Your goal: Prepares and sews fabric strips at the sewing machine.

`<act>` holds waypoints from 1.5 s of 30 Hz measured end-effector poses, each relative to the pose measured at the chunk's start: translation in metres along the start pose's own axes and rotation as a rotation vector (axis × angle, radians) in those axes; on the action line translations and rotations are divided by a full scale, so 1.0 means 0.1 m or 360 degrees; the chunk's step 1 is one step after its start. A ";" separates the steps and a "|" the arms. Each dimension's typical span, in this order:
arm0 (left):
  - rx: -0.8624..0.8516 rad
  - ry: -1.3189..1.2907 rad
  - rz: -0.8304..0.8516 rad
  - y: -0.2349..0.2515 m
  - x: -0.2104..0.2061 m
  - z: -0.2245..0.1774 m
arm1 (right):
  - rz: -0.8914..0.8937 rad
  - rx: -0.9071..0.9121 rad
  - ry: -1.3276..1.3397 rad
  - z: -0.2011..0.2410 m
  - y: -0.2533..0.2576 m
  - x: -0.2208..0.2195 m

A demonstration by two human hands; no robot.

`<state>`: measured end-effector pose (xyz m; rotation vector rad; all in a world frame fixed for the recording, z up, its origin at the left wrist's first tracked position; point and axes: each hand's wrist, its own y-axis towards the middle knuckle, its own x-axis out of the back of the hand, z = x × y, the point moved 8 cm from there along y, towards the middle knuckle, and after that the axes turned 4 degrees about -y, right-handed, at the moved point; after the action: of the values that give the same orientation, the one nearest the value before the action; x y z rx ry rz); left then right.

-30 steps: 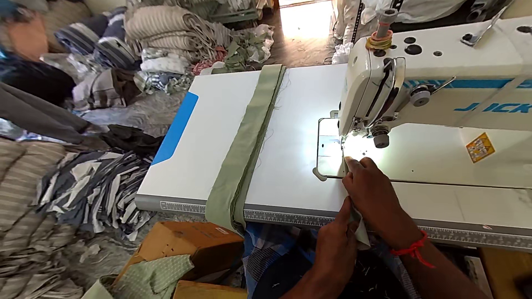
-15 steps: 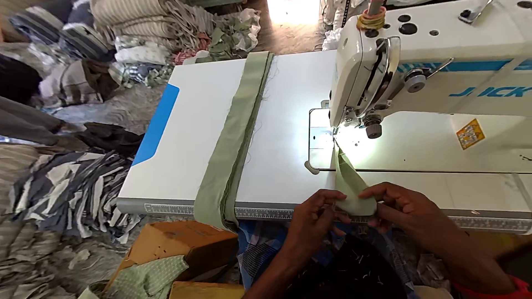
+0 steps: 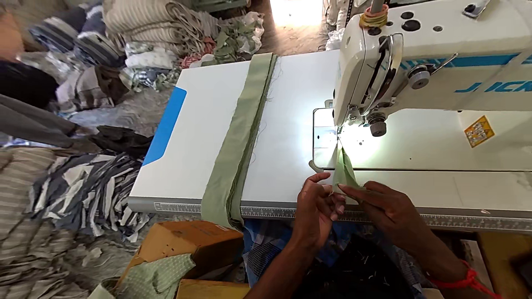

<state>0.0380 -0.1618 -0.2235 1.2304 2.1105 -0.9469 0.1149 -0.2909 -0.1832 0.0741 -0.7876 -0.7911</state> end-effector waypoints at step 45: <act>0.0054 0.1370 0.0069 -0.18 -0.22 -0.18 | -0.0163 0.0064 -0.0532 0.34 -0.21 -0.06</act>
<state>0.0300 -0.1652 -0.1907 1.9305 2.6670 -0.4518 0.0772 -0.2941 -0.1693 0.0176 -1.1232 -0.8971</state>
